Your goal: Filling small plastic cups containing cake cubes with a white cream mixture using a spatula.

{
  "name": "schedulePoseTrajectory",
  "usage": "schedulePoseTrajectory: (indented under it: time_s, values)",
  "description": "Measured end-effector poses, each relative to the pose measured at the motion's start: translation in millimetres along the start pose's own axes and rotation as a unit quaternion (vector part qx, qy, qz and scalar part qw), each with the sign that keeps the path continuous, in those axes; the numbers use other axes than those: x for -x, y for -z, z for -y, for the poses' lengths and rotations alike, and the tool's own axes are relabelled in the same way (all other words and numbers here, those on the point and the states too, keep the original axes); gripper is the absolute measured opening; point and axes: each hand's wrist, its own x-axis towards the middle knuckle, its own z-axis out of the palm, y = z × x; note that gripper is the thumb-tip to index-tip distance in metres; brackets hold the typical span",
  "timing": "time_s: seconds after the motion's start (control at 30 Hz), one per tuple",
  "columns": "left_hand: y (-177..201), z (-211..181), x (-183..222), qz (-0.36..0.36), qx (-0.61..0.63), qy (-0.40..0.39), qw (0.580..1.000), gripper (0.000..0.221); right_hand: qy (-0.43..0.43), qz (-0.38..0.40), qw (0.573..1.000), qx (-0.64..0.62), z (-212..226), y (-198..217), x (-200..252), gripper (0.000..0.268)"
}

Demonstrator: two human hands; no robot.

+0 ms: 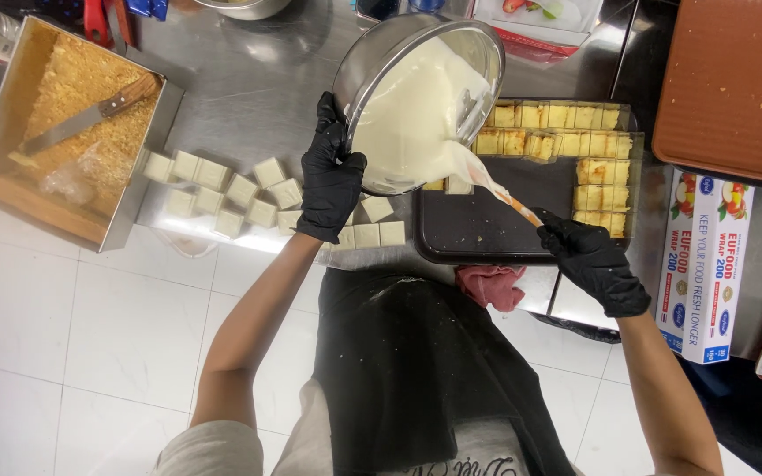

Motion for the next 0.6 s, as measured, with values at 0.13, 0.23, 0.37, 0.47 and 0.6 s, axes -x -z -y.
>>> schedulePoseTrajectory:
  time_s: [0.13, 0.23, 0.37, 0.47, 0.6]
  values:
    - [-2, -1, -1, 0.001, -0.001, -0.017, 1.0, 0.068, -0.079, -0.002, 0.99, -0.116, 24, 23, 2, 0.043]
    - [-1, -3, 1, 0.002, 0.033, 0.009, 0.999, 0.071, -0.077, -0.032, 0.986, -0.145, 13, 8, -8, 0.042]
    - [-3, 4, 3, 0.002, 0.036, 0.002, 0.999, 0.069, -0.062, -0.05, 0.987, -0.136, 14, -5, -12, 0.041]
    - [-2, 6, 4, -0.001, 0.028, -0.013, 1.0, 0.067, -0.058, -0.028, 0.991, -0.122, 11, -10, -5, 0.038]
    - [-4, 1, 3, -0.007, 0.02, 0.01, 1.0, 0.067, -0.072, 0.002, 0.996, -0.044, 15, 3, 11, 0.035]
